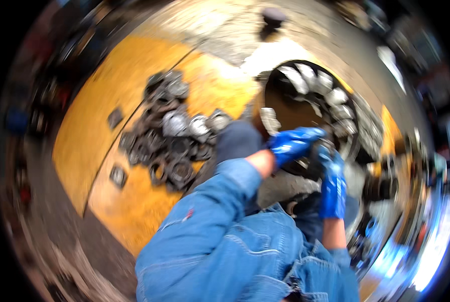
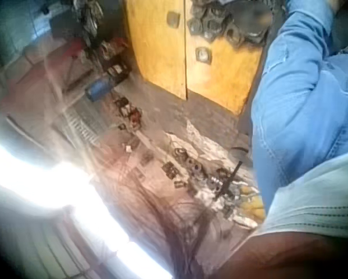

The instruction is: The person cleans metal components by scrubbing them with a brush inside a tub of fluid, then wipes the parts and places them on the ground.

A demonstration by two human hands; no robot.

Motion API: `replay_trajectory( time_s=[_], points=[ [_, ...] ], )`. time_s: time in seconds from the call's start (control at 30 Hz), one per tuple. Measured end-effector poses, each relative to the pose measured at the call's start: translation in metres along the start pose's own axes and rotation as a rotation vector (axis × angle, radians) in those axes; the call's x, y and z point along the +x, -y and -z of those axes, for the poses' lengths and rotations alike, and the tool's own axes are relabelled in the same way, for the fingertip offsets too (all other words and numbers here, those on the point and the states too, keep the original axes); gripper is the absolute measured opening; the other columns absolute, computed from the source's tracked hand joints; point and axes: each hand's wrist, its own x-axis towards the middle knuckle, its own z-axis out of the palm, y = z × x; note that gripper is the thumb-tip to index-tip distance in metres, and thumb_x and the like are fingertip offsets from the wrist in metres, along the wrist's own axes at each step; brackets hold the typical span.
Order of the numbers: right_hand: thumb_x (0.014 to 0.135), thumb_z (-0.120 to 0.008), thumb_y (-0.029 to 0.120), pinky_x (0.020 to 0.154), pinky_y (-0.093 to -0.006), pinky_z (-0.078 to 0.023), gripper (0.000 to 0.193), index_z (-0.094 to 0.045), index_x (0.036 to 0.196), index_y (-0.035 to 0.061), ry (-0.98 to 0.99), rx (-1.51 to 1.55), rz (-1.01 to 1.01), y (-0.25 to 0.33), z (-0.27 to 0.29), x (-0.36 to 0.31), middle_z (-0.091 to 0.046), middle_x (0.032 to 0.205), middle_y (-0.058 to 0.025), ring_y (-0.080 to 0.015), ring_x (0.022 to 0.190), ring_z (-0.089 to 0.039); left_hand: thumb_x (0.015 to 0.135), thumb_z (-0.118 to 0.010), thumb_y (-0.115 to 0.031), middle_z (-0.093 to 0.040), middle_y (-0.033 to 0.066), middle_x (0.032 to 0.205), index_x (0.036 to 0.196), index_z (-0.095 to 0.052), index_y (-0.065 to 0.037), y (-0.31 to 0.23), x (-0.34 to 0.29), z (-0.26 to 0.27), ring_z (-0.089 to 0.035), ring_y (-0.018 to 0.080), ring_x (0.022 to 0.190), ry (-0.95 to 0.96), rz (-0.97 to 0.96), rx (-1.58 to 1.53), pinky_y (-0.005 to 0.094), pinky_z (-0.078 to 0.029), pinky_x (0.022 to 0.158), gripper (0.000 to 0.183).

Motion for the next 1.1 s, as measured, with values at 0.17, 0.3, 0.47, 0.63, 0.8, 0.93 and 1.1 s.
replay_trajectory(
  time_s=[0.17,0.3,0.47,0.63,0.8,0.93,1.1],
  points=[
    [0.098,-0.071,0.025,0.079,-0.0372,-0.059,0.026,-0.073,0.114,0.0042,0.127,-0.028,0.037,0.050,-0.010,-0.009,-0.075,0.097,-0.0093,-0.0210,0.093,-0.071,0.112,-0.046,-0.027,-0.070,0.0139,0.127,0.140,-0.059,0.001,-0.034,0.001,-0.003,-0.068,0.0237,0.115,0.052,0.342,-0.502,0.0379,-0.057,0.102,0.042],
    [0.081,-0.074,0.056,0.086,-0.0472,-0.058,0.054,-0.077,0.112,0.0118,-0.030,-0.103,0.199,0.039,0.022,-0.016,-0.075,0.108,-0.0186,-0.0398,0.100,-0.072,0.107,-0.047,-0.044,-0.069,0.0171,0.131,0.142,-0.058,0.001,0.021,0.025,0.004,-0.068,0.0299,0.115,0.005,0.488,-0.559,0.0434,-0.056,0.103,0.058],
    [0.080,-0.074,0.044,0.077,-0.0501,-0.056,0.047,-0.075,0.105,0.0050,-0.050,0.064,0.132,0.031,0.035,-0.033,-0.074,0.097,-0.0225,-0.0438,0.090,-0.070,0.103,-0.048,-0.057,-0.059,0.0172,0.147,0.150,-0.055,-0.011,0.012,0.015,-0.005,-0.058,0.0379,0.130,-0.244,0.706,-0.407,0.0566,-0.050,0.109,0.067],
    [0.083,-0.071,0.041,0.072,-0.0510,-0.054,0.038,-0.077,0.088,0.0035,0.072,0.162,0.140,0.018,0.043,-0.016,-0.073,0.085,-0.0215,-0.0409,0.079,-0.070,0.101,-0.049,-0.060,-0.055,0.0176,0.148,0.150,-0.053,-0.010,-0.005,0.024,-0.010,-0.055,0.0401,0.131,-0.285,0.639,-0.268,0.0601,-0.048,0.107,0.070],
    [0.088,-0.071,0.039,0.074,-0.0485,-0.053,0.033,-0.077,0.093,0.0064,0.118,0.329,0.115,0.013,0.067,-0.008,-0.074,0.087,-0.0200,-0.0385,0.082,-0.071,0.102,-0.051,-0.057,-0.058,0.0159,0.139,0.146,-0.054,-0.008,-0.017,0.063,-0.039,-0.059,0.0367,0.122,-0.303,0.646,-0.137,0.0560,-0.051,0.103,0.066],
    [0.088,-0.072,0.043,0.075,-0.0481,-0.054,0.042,-0.077,0.098,0.0023,0.095,0.452,0.075,0.000,0.085,-0.003,-0.075,0.092,-0.0220,-0.0392,0.086,-0.072,0.102,-0.053,-0.054,-0.061,0.0145,0.133,0.143,-0.056,-0.007,-0.022,0.086,-0.081,-0.062,0.0341,0.115,-0.268,0.658,-0.043,0.0527,-0.054,0.099,0.062],
    [0.087,-0.073,0.048,0.076,-0.0478,-0.054,0.053,-0.076,0.104,-0.0028,0.014,0.615,-0.022,-0.017,0.118,-0.006,-0.075,0.098,-0.0245,-0.0400,0.090,-0.073,0.103,-0.056,-0.051,-0.064,0.0128,0.125,0.139,-0.057,-0.005,-0.038,0.113,-0.150,-0.066,0.0307,0.106,-0.195,0.635,0.076,0.0486,-0.057,0.095,0.058]
  ],
)
